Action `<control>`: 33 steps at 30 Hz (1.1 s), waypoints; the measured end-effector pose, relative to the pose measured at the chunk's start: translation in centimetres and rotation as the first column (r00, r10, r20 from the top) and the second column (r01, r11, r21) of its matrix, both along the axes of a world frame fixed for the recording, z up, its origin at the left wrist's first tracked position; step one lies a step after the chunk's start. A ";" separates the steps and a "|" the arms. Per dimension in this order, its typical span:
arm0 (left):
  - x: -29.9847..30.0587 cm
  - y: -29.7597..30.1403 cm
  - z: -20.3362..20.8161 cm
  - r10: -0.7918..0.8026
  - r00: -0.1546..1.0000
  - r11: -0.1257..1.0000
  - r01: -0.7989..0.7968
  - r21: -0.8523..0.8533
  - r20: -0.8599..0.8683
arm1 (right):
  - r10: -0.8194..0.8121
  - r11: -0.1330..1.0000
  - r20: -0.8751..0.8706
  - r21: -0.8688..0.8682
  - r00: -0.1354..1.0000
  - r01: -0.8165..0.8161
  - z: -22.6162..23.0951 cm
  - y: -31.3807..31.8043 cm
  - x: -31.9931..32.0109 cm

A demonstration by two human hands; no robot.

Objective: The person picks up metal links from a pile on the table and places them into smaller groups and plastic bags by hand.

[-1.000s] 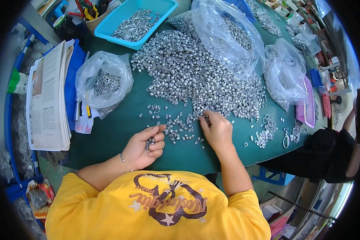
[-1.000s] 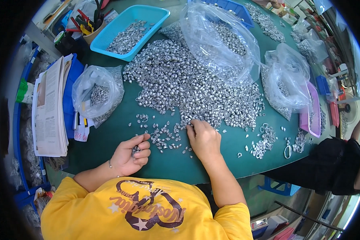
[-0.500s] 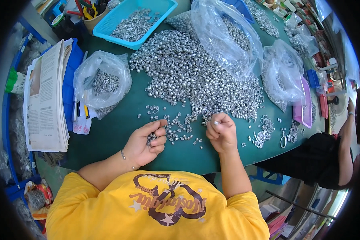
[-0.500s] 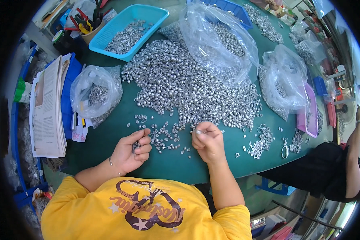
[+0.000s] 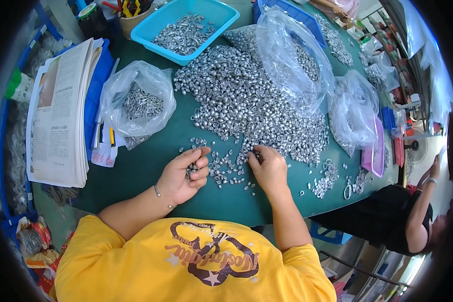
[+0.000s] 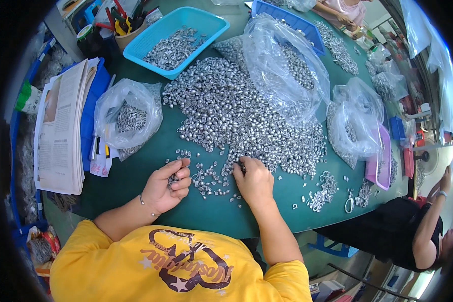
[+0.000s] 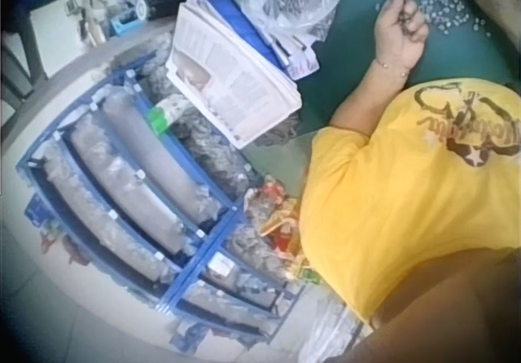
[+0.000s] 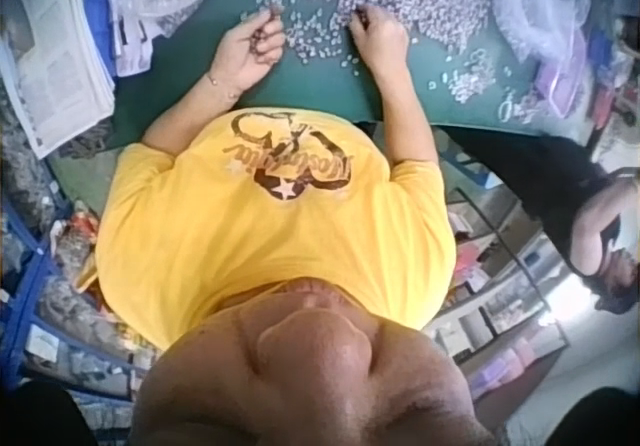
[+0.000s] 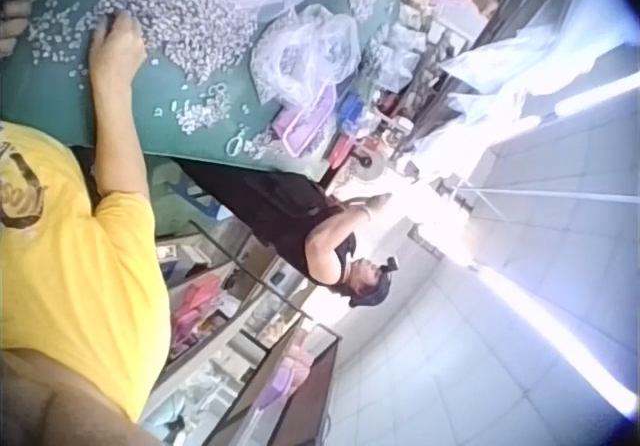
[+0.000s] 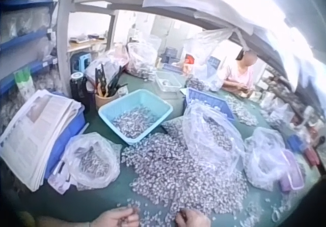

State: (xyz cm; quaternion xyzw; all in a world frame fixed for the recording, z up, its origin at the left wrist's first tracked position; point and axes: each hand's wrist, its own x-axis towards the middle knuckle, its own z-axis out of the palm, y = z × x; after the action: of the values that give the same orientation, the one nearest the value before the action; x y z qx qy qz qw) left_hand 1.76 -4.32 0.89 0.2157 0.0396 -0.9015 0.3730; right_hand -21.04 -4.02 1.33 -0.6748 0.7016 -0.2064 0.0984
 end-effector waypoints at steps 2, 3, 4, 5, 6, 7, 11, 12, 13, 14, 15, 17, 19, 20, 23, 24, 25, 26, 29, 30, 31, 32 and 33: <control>0.0 0.1 0.1 -0.003 1.000 1.000 0.003 0.000 -0.005 | 0.004 0.999 0.020 0.032 1.000 -0.005 0.5 -0.2 0.2; 0.0 0.2 0.1 -0.005 1.000 1.000 0.005 0.000 -0.005 | 0.020 1.000 0.027 0.007 0.999 -0.020 0.5 -0.2 0.1; 0.0 0.2 0.1 -0.009 1.000 1.000 0.009 -0.001 -0.006 | 0.033 0.999 0.032 -0.019 0.999 -0.033 0.3 -0.2 0.0; 0.0 0.3 0.2 -0.014 1.000 1.000 0.014 -0.001 -0.008 | 0.047 0.998 0.038 -0.045 0.998 -0.046 0.3 -0.2 0.0; 0.0 0.3 0.2 -0.017 1.000 1.000 0.017 -0.006 -0.013 | 0.027 1.000 0.132 -0.003 0.991 -0.026 0.5 -0.2 -0.1; 0.0 0.2 0.2 -0.017 1.000 1.000 0.017 -0.009 -0.013 | 0.003 0.999 0.230 0.042 0.973 -0.014 0.8 -0.2 -0.1; 0.0 0.2 0.2 -0.018 1.000 1.000 0.018 -0.014 -0.024 | -0.064 0.990 0.547 0.143 0.835 -0.017 0.5 0.3 -0.8; 0.0 0.2 0.2 -0.017 1.000 1.000 0.016 -0.009 -0.025 | -0.057 0.990 0.609 0.139 0.791 -0.035 0.3 0.5 -1.0; 0.0 0.2 0.2 -0.018 0.999 1.000 0.018 -0.004 -0.026 | -0.047 0.989 0.639 0.136 0.768 -0.052 0.6 0.6 -1.0; 0.0 0.2 0.2 -0.019 0.999 1.000 0.019 0.001 -0.027 | -0.063 0.988 0.704 0.146 0.707 -0.057 0.4 0.7 -1.1; 0.0 0.3 0.1 -0.019 0.999 1.000 0.019 0.007 -0.029 | -0.080 0.986 0.764 0.156 0.640 -0.063 0.2 0.7 -1.3; 0.1 0.2 0.2 -0.015 0.999 1.000 0.015 0.008 -0.031 | -0.255 0.948 0.935 0.292 0.246 -0.126 0.9 0.8 -1.5; 0.1 0.3 0.2 -0.021 0.999 1.000 0.021 0.003 -0.038 | -0.262 0.945 0.964 0.249 -0.035 -0.213 0.6 1.0 -2.7; 0.1 0.3 0.2 -0.022 0.999 1.000 0.022 0.001 -0.040 | -0.300 0.939 0.941 0.262 -0.159 -0.222 0.8 1.0 -3.0; 0.0 0.2 0.2 -0.024 0.999 1.000 0.024 -0.001 -0.041 | -0.259 0.957 0.937 0.215 -0.236 -0.195 0.7 0.7 -3.8; 0.0 0.3 0.1 -0.022 0.999 1.000 0.022 -0.009 -0.043 | -0.234 0.961 0.951 0.196 -0.203 -0.193 0.6 0.5 -4.0; 0.0 0.3 0.1 -0.020 0.999 1.000 0.020 -0.018 -0.046 | -0.245 0.959 0.958 0.216 -0.152 -0.181 0.8 0.3 -3.8; 0.1 0.3 0.1 -0.019 0.999 0.999 0.017 -0.028 -0.048 | -0.256 0.957 0.961 0.237 -0.101 -0.169 1.0 0.2 -3.7; 0.0 0.3 0.1 -0.020 0.998 1.000 0.020 -0.007 -0.058 | -0.112 0.989 0.823 0.148 0.557 -0.020 0.6 -0.5 -2.4; 0.0 0.3 0.1 -0.021 0.998 1.000 0.021 -0.007 -0.057 | -0.052 0.998 0.607 0.067 0.793 0.014 0.3 -0.8 -1.9; 0.0 0.2 0.1 -0.022 0.998 1.000 0.021 -0.007 -0.057 | 0.073 0.994 0.326 -0.097 0.942 -0.043 -0.2 -1.2 -1.5; 0.0 0.2 0.1 -0.023 0.998 1.000 0.022 -0.007 -0.056 | 0.129 0.974 0.035 -0.190 0.991 -0.120 -0.2 -1.4 -1.4; 0.0 0.2 0.2 -0.024 0.998 1.000 0.024 -0.008 -0.052 | 0.115 0.977 -0.009 -0.182 0.993 -0.115 -0.1 -1.3 -1.1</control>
State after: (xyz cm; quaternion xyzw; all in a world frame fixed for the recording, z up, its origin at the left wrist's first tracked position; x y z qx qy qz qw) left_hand 1.81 -4.12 1.05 0.1910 0.0433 -0.9115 0.3617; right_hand -22.17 -5.36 1.22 -0.7202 0.6396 -0.2644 0.0487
